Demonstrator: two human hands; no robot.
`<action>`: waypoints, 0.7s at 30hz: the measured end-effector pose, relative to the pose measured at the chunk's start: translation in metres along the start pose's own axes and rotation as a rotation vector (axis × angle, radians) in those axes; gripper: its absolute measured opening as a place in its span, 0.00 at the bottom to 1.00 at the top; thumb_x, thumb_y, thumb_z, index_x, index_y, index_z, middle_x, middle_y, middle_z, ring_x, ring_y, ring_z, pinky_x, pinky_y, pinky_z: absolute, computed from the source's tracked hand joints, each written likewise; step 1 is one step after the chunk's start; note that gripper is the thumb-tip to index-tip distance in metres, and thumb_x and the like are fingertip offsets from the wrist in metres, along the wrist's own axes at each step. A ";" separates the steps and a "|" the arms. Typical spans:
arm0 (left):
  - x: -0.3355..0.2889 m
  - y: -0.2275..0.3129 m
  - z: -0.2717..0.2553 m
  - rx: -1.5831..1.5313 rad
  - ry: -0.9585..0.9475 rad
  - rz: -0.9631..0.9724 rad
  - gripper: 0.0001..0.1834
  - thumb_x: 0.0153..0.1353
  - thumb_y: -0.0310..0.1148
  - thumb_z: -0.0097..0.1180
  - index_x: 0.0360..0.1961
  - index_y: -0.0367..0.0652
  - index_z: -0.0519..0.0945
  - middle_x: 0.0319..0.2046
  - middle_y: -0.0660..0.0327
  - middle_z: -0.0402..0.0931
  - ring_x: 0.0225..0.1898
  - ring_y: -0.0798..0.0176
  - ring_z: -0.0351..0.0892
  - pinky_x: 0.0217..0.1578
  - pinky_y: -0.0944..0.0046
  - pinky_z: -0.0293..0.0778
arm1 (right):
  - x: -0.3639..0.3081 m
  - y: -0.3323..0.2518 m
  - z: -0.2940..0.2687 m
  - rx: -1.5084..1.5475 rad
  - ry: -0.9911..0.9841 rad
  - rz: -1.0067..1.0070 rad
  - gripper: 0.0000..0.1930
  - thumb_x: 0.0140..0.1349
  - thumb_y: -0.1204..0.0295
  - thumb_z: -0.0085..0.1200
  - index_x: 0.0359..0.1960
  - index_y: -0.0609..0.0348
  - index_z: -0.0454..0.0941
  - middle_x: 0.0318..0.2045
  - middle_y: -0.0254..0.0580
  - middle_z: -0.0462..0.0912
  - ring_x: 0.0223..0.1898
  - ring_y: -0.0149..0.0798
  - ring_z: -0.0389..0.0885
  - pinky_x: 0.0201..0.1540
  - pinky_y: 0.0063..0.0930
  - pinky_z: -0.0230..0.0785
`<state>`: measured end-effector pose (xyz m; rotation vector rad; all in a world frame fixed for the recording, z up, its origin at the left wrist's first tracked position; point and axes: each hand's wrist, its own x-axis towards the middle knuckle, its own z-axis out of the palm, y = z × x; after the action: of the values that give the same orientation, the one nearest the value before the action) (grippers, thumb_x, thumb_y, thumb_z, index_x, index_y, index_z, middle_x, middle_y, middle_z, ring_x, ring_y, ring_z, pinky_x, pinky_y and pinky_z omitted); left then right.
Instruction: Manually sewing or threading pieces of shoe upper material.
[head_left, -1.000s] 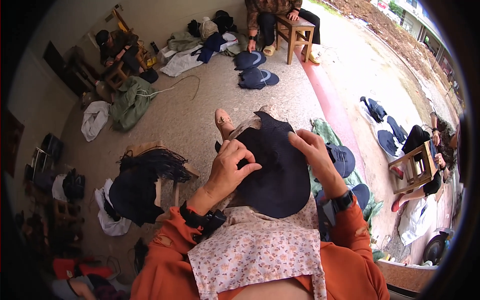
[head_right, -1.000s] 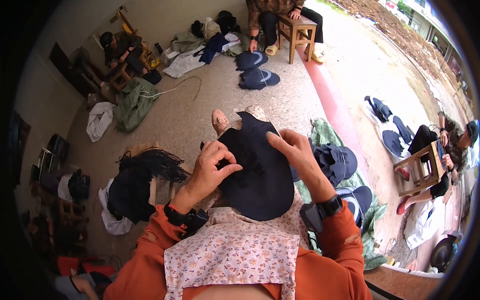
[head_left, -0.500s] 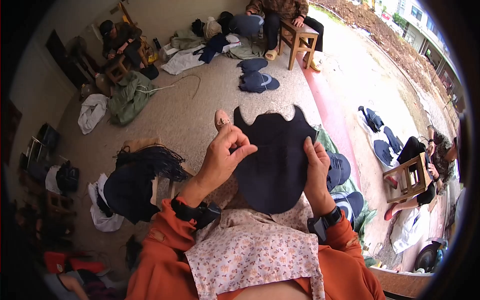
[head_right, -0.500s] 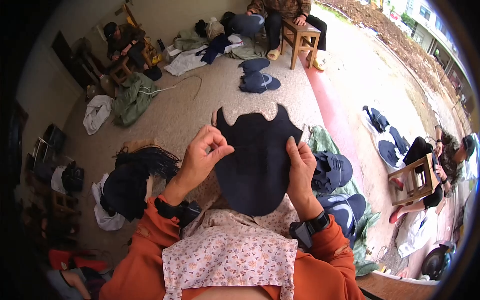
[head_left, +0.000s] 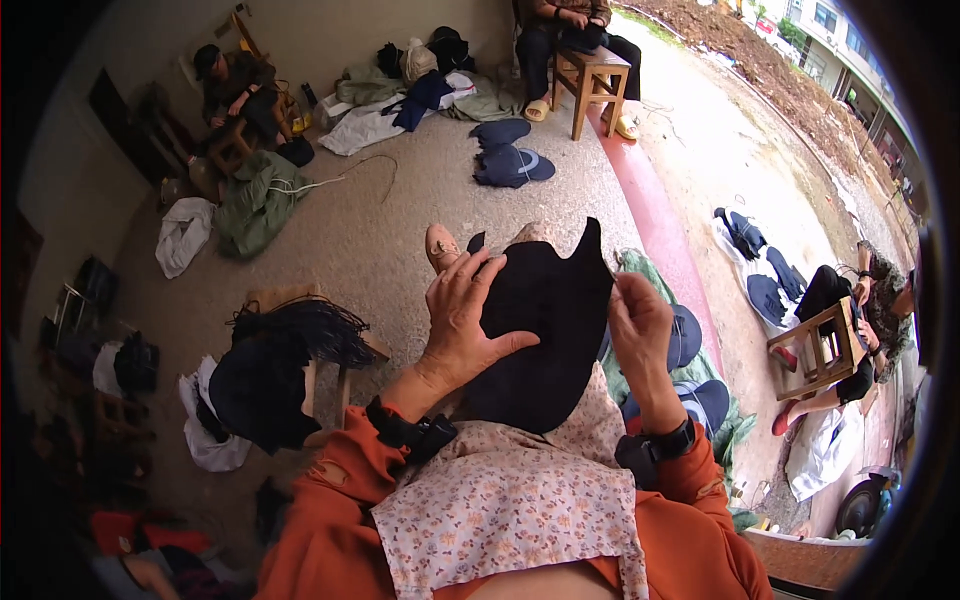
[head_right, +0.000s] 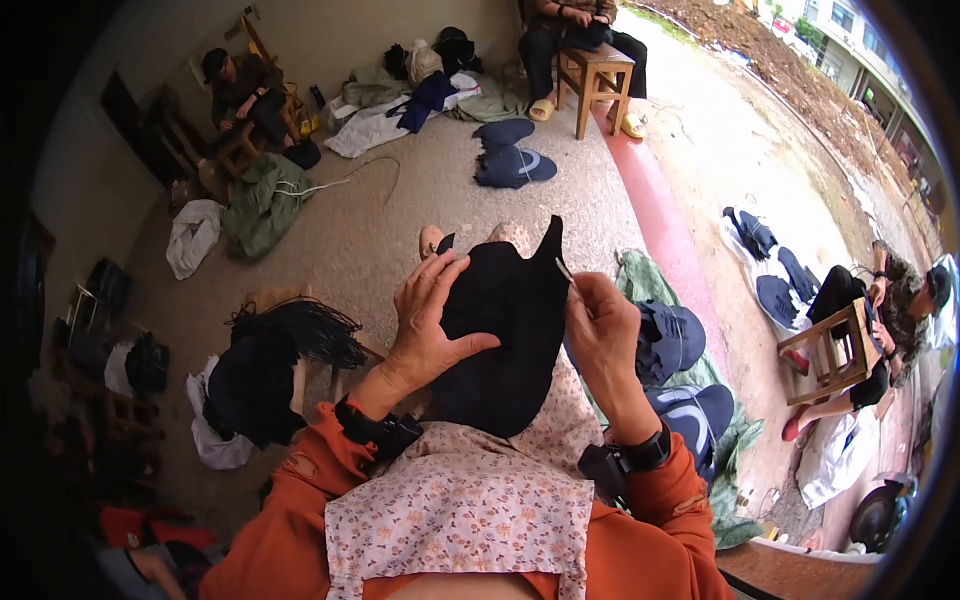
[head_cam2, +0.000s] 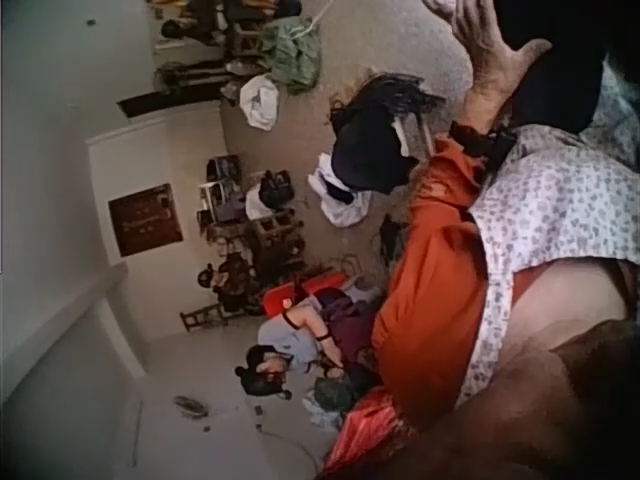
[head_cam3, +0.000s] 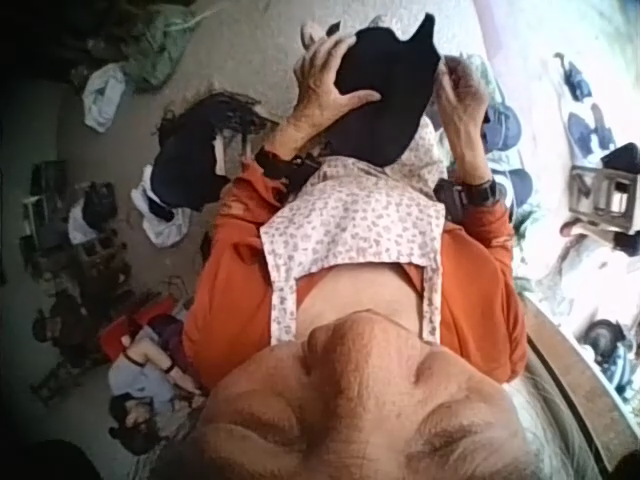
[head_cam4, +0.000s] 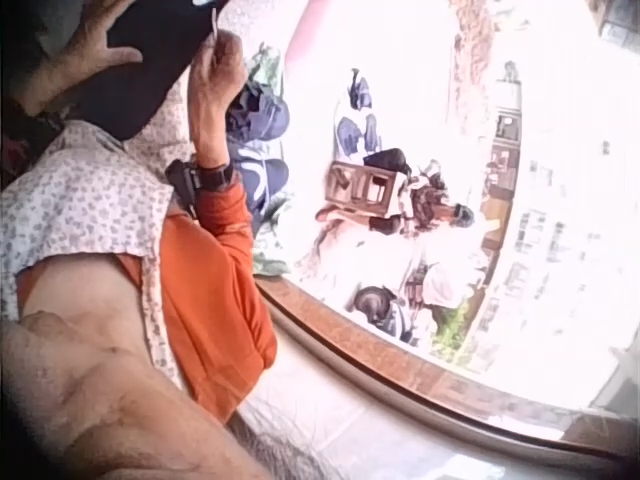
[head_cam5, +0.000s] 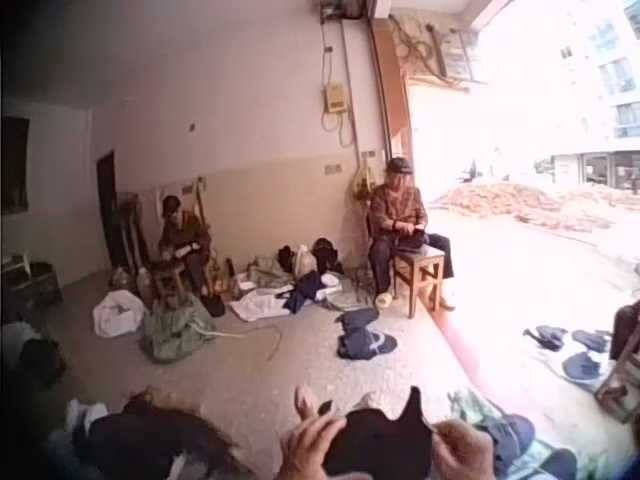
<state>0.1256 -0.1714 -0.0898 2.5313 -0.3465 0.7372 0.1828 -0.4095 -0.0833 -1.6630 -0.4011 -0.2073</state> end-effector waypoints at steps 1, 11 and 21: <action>0.000 0.001 0.001 0.004 0.001 0.001 0.54 0.48 0.69 0.64 0.69 0.46 0.63 0.66 0.50 0.59 0.69 0.45 0.55 0.66 0.41 0.50 | 0.004 -0.013 0.003 -0.118 0.153 -0.111 0.04 0.67 0.79 0.55 0.41 0.64 0.77 0.26 0.29 0.76 0.24 0.19 0.69 0.25 0.16 0.61; 0.004 0.006 0.011 0.011 0.013 0.041 0.56 0.53 0.70 0.58 0.71 0.39 0.57 0.68 0.47 0.56 0.69 0.40 0.54 0.67 0.41 0.50 | 0.004 0.002 0.036 -0.079 -0.177 0.114 0.10 0.61 0.72 0.65 0.40 0.58 0.76 0.21 0.30 0.76 0.22 0.24 0.72 0.26 0.18 0.63; -0.008 -0.009 0.022 -0.111 0.004 0.086 0.65 0.51 0.75 0.55 0.74 0.36 0.46 0.71 0.42 0.50 0.72 0.37 0.48 0.70 0.41 0.46 | 0.001 0.029 0.035 0.591 -0.129 0.458 0.10 0.65 0.67 0.63 0.31 0.54 0.75 0.25 0.24 0.75 0.23 0.18 0.66 0.26 0.11 0.56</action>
<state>0.1320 -0.1739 -0.1135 2.4229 -0.4840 0.7341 0.1913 -0.3777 -0.1140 -1.1426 -0.1433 0.3353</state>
